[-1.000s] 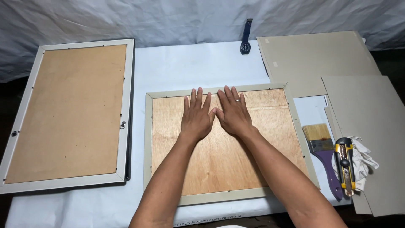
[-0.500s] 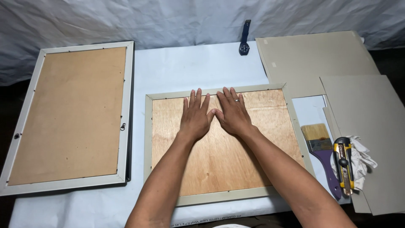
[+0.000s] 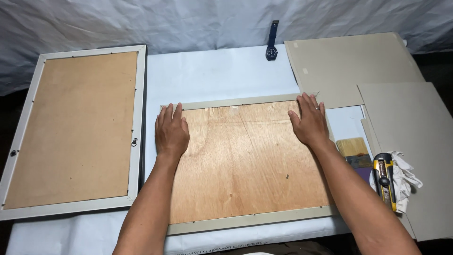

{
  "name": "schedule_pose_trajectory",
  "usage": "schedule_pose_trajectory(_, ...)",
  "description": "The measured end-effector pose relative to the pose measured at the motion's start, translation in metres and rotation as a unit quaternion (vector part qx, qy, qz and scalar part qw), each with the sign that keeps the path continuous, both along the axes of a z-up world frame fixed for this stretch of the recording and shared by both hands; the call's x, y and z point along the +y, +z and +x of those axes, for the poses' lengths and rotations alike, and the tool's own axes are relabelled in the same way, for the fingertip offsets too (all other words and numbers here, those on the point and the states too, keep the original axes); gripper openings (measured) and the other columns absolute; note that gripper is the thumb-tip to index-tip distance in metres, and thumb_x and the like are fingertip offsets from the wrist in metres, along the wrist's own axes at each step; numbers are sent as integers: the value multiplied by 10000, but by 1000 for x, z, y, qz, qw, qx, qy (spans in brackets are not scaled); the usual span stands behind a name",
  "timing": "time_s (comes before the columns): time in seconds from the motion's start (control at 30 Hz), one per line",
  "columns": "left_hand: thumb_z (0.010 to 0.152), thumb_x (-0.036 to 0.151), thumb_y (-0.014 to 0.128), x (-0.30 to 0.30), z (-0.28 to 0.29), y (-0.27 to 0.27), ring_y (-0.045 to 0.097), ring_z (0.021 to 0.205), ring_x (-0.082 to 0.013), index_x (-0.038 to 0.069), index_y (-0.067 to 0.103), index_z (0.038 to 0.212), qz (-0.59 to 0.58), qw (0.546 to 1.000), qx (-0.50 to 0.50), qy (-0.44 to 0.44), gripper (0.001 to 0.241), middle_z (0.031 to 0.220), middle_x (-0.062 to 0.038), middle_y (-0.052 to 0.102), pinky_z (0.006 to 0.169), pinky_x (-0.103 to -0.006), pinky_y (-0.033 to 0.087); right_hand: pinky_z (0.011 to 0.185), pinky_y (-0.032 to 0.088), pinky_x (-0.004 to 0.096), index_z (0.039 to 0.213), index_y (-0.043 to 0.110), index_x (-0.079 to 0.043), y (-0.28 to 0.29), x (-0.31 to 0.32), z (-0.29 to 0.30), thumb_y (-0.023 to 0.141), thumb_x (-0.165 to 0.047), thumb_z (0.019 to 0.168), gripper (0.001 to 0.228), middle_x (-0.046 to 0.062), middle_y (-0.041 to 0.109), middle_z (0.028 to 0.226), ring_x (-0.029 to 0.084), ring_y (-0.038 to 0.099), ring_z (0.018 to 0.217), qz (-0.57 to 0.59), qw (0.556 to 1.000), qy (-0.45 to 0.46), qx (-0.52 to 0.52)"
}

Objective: Cleaning a picture frame and assembling the components including the backing and a plywood board.

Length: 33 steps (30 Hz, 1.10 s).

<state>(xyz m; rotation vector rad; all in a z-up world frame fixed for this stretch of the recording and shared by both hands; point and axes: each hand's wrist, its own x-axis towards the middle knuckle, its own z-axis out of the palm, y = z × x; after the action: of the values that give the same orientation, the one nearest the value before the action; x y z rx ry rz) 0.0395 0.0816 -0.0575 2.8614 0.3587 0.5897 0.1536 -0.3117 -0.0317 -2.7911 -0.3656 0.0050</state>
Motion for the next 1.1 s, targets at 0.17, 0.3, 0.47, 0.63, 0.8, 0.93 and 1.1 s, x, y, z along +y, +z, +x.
schedule_pose_trajectory(0.17, 1038, 238, 523, 4, 2, -11, 480, 1417, -329, 174, 664, 1372, 11, 1000, -11, -2, 368, 1429, -128, 592, 1153, -491, 401, 1260, 138, 557, 1537, 448, -37, -2, -1, 0, 449, -494, 1059, 662, 209, 409, 1620, 377, 297, 1536, 5, 1000, -4, -5)
schedule_pose_trajectory(0.3, 1025, 243, 528, 6, 5, -16, 494, 1411, -324, 189, 668, 1349, 13, 1000, -22, 2, 357, 1429, -121, 597, 1146, -498, 409, 1255, 143, 558, 1534, 455, -49, -9, -4, 4, 444, -505, 1062, 657, 201, 408, 1621, 369, 296, 1536, 12, 1000, -5, -9)
schedule_pose_trajectory(0.47, 1026, 249, 529, 8, 6, -16, 499, 1410, -324, 189, 660, 1348, 20, 1000, -19, 2, 353, 1439, -127, 597, 1147, -491, 407, 1252, 150, 567, 1530, 457, -43, -8, -3, 5, 459, -489, 1063, 646, 212, 413, 1614, 381, 301, 1531, 14, 1000, -1, -16)
schedule_pose_trajectory(0.63, 1017, 198, 513, 17, -6, 7, 475, 1417, -358, 114, 529, 1483, -65, 998, 13, -3, 474, 1479, -176, 551, 1161, -493, 397, 1248, 179, 560, 1535, 460, -48, -3, -19, 6, 520, -475, 1035, 660, 222, 411, 1603, 385, 294, 1528, 36, 999, -3, -2)
schedule_pose_trajectory(0.8, 974, 353, 628, 47, -17, 10, 725, 872, -343, 119, 617, 1022, -35, 988, 125, 79, 239, 903, -107, 665, 713, -487, 576, 840, 524, 520, 1054, 650, -71, -31, -71, 25, 577, -379, 1014, 319, 181, 654, 993, 417, 681, 1033, -127, 985, -109, -34)
schedule_pose_trajectory(0.93, 993, 331, 554, 62, 3, -13, 754, 810, -366, 96, 615, 1008, 15, 981, 181, 64, 243, 845, -132, 692, 673, -503, 589, 778, 544, 547, 1072, 671, -24, -24, -68, 35, 497, -326, 1017, 353, 240, 708, 949, 455, 727, 957, -159, 984, -84, 12)
schedule_pose_trajectory(1.1, 927, 278, 545, 56, 21, 9, 769, 860, -392, 36, 784, 962, 52, 929, 359, 67, 342, 827, -197, 763, 680, -563, 588, 836, 531, 609, 1151, 709, 91, 46, -26, 12, 413, -156, 923, 448, 333, 747, 1051, 512, 716, 1052, -223, 963, -72, 131)
